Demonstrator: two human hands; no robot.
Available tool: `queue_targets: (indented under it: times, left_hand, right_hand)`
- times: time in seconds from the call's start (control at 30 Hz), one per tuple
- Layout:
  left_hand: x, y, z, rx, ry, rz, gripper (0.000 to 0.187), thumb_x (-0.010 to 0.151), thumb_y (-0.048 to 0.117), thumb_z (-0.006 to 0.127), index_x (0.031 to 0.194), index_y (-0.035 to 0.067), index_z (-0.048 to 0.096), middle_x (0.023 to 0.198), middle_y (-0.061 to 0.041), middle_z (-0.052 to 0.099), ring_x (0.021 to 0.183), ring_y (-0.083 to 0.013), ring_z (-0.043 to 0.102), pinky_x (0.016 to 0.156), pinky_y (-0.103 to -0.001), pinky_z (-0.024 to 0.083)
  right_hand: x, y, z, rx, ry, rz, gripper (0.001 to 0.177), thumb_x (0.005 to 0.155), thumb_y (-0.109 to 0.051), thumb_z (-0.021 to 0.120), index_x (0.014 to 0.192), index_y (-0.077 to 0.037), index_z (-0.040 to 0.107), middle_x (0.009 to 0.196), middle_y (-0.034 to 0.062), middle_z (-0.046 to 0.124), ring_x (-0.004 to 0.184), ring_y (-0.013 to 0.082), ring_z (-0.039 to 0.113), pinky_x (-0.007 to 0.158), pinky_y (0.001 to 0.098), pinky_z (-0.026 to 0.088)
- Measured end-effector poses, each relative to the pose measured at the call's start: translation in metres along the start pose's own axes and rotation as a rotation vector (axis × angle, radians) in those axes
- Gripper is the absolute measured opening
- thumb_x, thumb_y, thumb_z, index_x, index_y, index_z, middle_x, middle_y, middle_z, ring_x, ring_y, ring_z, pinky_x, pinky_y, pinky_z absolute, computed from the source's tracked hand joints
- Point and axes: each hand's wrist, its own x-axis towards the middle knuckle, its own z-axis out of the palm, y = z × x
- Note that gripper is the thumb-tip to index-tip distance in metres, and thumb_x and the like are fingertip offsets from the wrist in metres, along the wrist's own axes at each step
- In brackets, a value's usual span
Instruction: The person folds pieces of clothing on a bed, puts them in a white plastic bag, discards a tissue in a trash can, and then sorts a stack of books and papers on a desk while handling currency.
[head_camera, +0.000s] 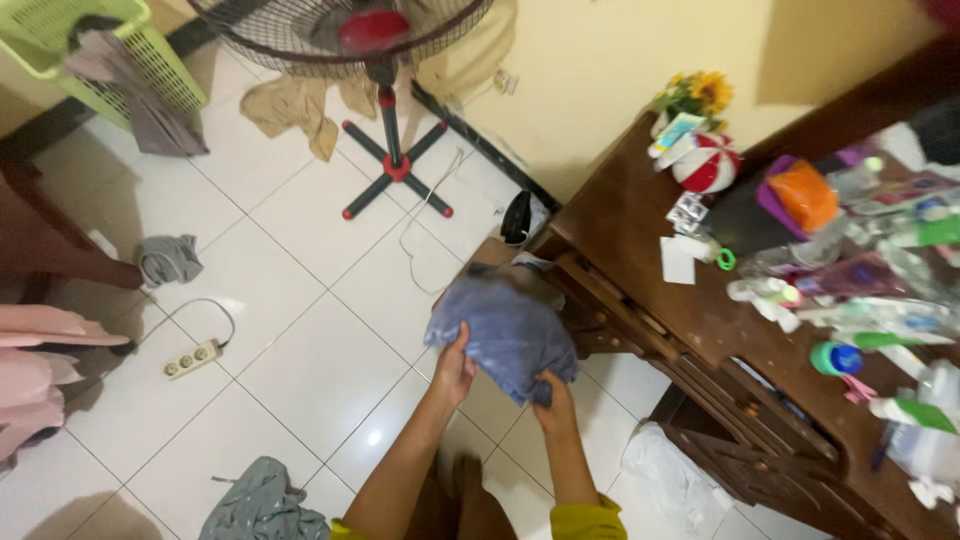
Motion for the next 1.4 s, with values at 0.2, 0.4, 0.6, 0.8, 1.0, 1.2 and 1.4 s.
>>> queue_targets:
  times: [0.2, 0.4, 0.6, 0.8, 1.0, 1.2, 1.4]
  left_hand:
    - [0.097, -0.001, -0.018, 0.11, 0.013, 0.024, 0.061, 0.099, 0.042, 0.064, 0.147, 0.009, 0.05, 0.136, -0.006, 0.064, 0.113, -0.0229, 0.059, 0.089, -0.039, 0.042]
    - [0.178, -0.056, -0.118, 0.348, 0.345, -0.041, 0.074, 0.099, 0.031, 0.055, 0.162, 0.021, 0.018, 0.156, -0.008, 0.042, 0.141, -0.027, 0.042, 0.113, -0.052, 0.037]
    - [0.176, -0.078, -0.184, 0.291, 0.372, 0.026, 0.064, 0.098, 0.026, 0.058, 0.156, 0.01, 0.037, 0.147, -0.012, 0.059, 0.134, -0.0286, 0.054, 0.106, -0.046, 0.048]
    - [0.115, -0.074, -0.274, 0.034, 0.757, 0.042, 0.057, 0.095, 0.019, 0.063, 0.15, 0.01, 0.049, 0.134, -0.01, 0.059, 0.125, -0.0272, 0.055, 0.098, -0.041, 0.051]
    - [0.013, -0.075, -0.372, -0.2, 1.111, 0.079, 0.054, 0.095, 0.019, 0.063, 0.148, 0.012, 0.053, 0.147, -0.017, 0.052, 0.133, -0.0308, 0.049, 0.106, -0.046, 0.042]
    - [-0.054, -0.087, -0.476, -0.345, 1.238, 0.25, 0.052, 0.092, 0.017, 0.066, 0.144, 0.013, 0.057, 0.146, -0.017, 0.055, 0.134, -0.0305, 0.05, 0.109, -0.044, 0.041]
    - [-0.058, -0.139, -0.601, -0.342, 1.243, 0.275, 0.05, 0.091, 0.016, 0.067, 0.14, 0.019, 0.062, 0.144, -0.015, 0.057, 0.135, -0.0282, 0.049, 0.11, -0.042, 0.039]
  right_hand:
    - [0.096, -0.01, -0.014, -0.065, -0.053, -0.009, 0.052, 0.08, 0.008, 0.064, 0.131, -0.004, 0.057, 0.12, 0.0096, 0.067, 0.109, 0.0269, 0.065, 0.095, 0.0446, 0.056]
    - [0.14, 0.012, -0.052, -0.428, 0.19, 0.111, 0.065, 0.087, 0.002, 0.06, 0.149, -0.008, 0.046, 0.143, 0.0122, 0.055, 0.126, 0.0301, 0.058, 0.105, 0.0432, 0.053]
    - [0.147, 0.021, -0.036, -1.136, 0.645, -0.383, 0.072, 0.093, -0.01, 0.065, 0.154, -0.005, 0.029, 0.154, 0.0198, 0.037, 0.139, 0.0388, 0.042, 0.115, 0.0498, 0.037]
    - [0.107, 0.083, 0.041, -1.639, 0.03, -1.147, 0.07, 0.099, -0.01, 0.063, 0.158, 0.005, 0.028, 0.163, 0.0288, 0.033, 0.152, 0.0447, 0.033, 0.125, 0.0528, 0.028]
    - [0.079, 0.212, 0.088, -1.64, -0.577, -0.907, 0.076, 0.096, -0.002, 0.062, 0.161, 0.001, 0.022, 0.165, 0.0278, 0.022, 0.152, 0.0455, 0.03, 0.123, 0.0506, 0.03]
    - [0.081, 0.341, 0.067, -1.731, -0.873, -0.529, 0.085, 0.09, 0.003, 0.062, 0.161, -0.003, 0.016, 0.166, 0.0239, 0.018, 0.141, 0.0376, 0.046, 0.113, 0.0436, 0.042]
    - [0.1, 0.466, 0.012, -1.827, -1.127, -0.358, 0.083, 0.091, 0.002, 0.063, 0.161, -0.005, 0.019, 0.163, 0.0188, 0.028, 0.129, 0.0316, 0.057, 0.107, 0.0405, 0.049]
